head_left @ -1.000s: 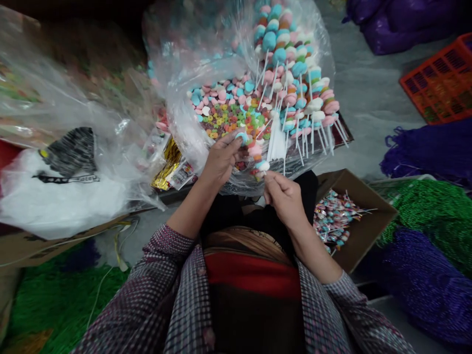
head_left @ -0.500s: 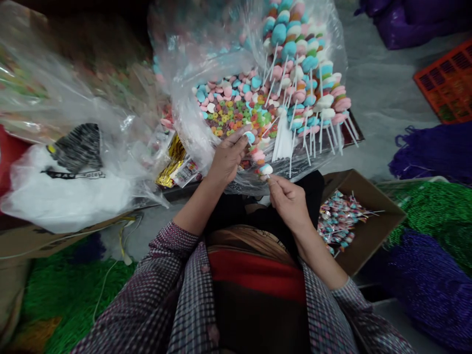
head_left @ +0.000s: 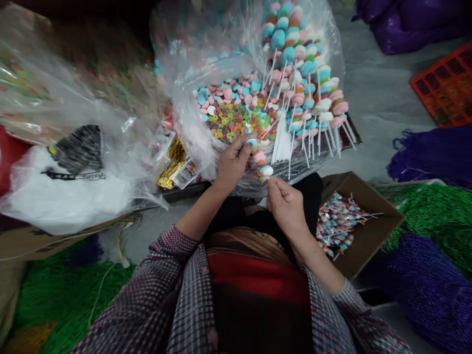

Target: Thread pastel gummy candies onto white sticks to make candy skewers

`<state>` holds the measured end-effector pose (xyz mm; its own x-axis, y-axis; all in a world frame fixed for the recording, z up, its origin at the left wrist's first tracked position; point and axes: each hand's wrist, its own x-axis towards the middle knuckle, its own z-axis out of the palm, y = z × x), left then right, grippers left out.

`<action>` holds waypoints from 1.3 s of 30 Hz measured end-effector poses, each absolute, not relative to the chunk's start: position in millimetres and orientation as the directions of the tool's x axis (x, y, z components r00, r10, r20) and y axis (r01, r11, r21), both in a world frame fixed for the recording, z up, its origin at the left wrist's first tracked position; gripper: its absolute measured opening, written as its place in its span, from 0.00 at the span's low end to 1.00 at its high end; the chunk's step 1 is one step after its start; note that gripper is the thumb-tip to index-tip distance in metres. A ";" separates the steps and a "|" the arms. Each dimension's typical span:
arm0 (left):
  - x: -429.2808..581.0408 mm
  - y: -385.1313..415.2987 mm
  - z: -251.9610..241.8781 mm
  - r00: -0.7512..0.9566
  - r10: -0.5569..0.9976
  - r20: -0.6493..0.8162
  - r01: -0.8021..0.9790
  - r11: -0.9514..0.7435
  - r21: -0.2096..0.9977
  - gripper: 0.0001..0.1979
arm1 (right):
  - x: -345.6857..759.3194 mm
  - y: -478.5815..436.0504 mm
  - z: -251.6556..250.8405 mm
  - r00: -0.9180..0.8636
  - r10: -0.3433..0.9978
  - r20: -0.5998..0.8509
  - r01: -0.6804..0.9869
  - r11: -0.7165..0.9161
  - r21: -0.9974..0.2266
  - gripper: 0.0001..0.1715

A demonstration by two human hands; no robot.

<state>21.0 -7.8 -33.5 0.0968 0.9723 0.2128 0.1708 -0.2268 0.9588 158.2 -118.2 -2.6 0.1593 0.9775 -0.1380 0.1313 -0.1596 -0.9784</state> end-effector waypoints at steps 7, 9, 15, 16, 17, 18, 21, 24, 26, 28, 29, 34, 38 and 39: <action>26.6 -19.1 -18.8 0.061 0.962 0.267 0.251 -0.273 0.928 0.20 | 151.4 -111.6 -4.5 0.143 0.986 -0.086 0.172 -0.111 -0.979 0.24; 27.0 -20.0 -17.2 0.063 0.956 0.287 0.289 -0.293 0.911 0.22 | 149.1 -107.7 -6.5 0.134 0.989 -0.067 0.186 -0.092 -0.978 0.24; 22.5 -8.2 -23.7 -0.027 0.990 0.139 0.108 -0.136 0.985 0.21 | 154.0 -90.9 -13.1 0.072 0.997 -0.033 0.272 -0.051 -0.961 0.22; 21.0 -5.0 -25.7 -0.057 0.992 0.109 0.060 -0.106 0.993 0.20 | 156.6 -88.2 -11.9 0.079 0.997 -0.024 0.293 -0.046 -0.955 0.21; 19.4 -2.0 -27.7 -0.084 0.992 0.089 0.024 -0.088 0.996 0.20 | 159.1 -85.8 -9.9 0.094 0.996 -0.011 0.315 -0.040 -0.948 0.20; 17.8 0.5 -29.4 -0.109 0.991 0.081 0.004 -0.081 0.997 0.20 | 161.0 -83.8 -7.3 0.111 0.994 0.005 0.339 -0.033 -0.940 0.19; 11.8 4.4 -32.4 -0.158 0.983 0.098 0.012 -0.097 0.995 0.20 | 161.9 -80.8 -0.4 0.133 0.991 0.031 0.382 -0.023 -0.924 0.17; 4.9 4.6 -31.5 -0.143 0.984 0.110 0.024 -0.107 0.994 0.21 | 158.5 -80.9 1.0 0.065 0.995 -0.070 0.293 -0.086 -0.952 0.19; 0.7 5.0 -30.8 -0.103 0.990 0.097 0.004 -0.097 0.995 0.23 | 159.0 -80.9 1.0 0.008 0.986 -0.167 0.177 -0.166 -0.970 0.22; -2.1 6.3 -32.0 -0.063 0.994 0.089 -0.042 -0.092 0.995 0.27 | 165.3 -79.6 3.5 0.013 0.978 -0.209 0.086 -0.209 -0.974 0.24; -2.9 7.1 -33.5 -0.051 0.994 0.095 -0.059 -0.098 0.993 0.29 | 171.1 -78.2 6.3 0.045 0.978 -0.203 0.065 -0.206 -0.976 0.24; -2.4 9.5 -45.1 -0.057 0.991 0.121 -0.016 -0.122 0.992 0.33 | 220.0 -58.7 29.1 0.355 0.935 0.000 0.203 -0.077 -0.976 0.24; -0.5 9.6 -48.5 -0.067 0.993 0.092 -0.008 -0.093 0.996 0.32 | 259.7 -26.2 37.4 0.530 0.825 0.195 0.493 -0.112 -0.863 0.23; -0.3 9.6 -48.3 -0.067 0.993 0.094 -0.006 -0.094 0.996 0.31 | 266.1 -16.5 36.7 0.539 0.813 0.222 0.555 -0.145 -0.819 0.22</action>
<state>-0.3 9.6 -48.3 -0.0668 0.9934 0.0935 -0.0060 -0.0941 0.9955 266.1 -16.5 36.7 0.5392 0.8125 0.2216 0.5554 -0.1453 -0.8188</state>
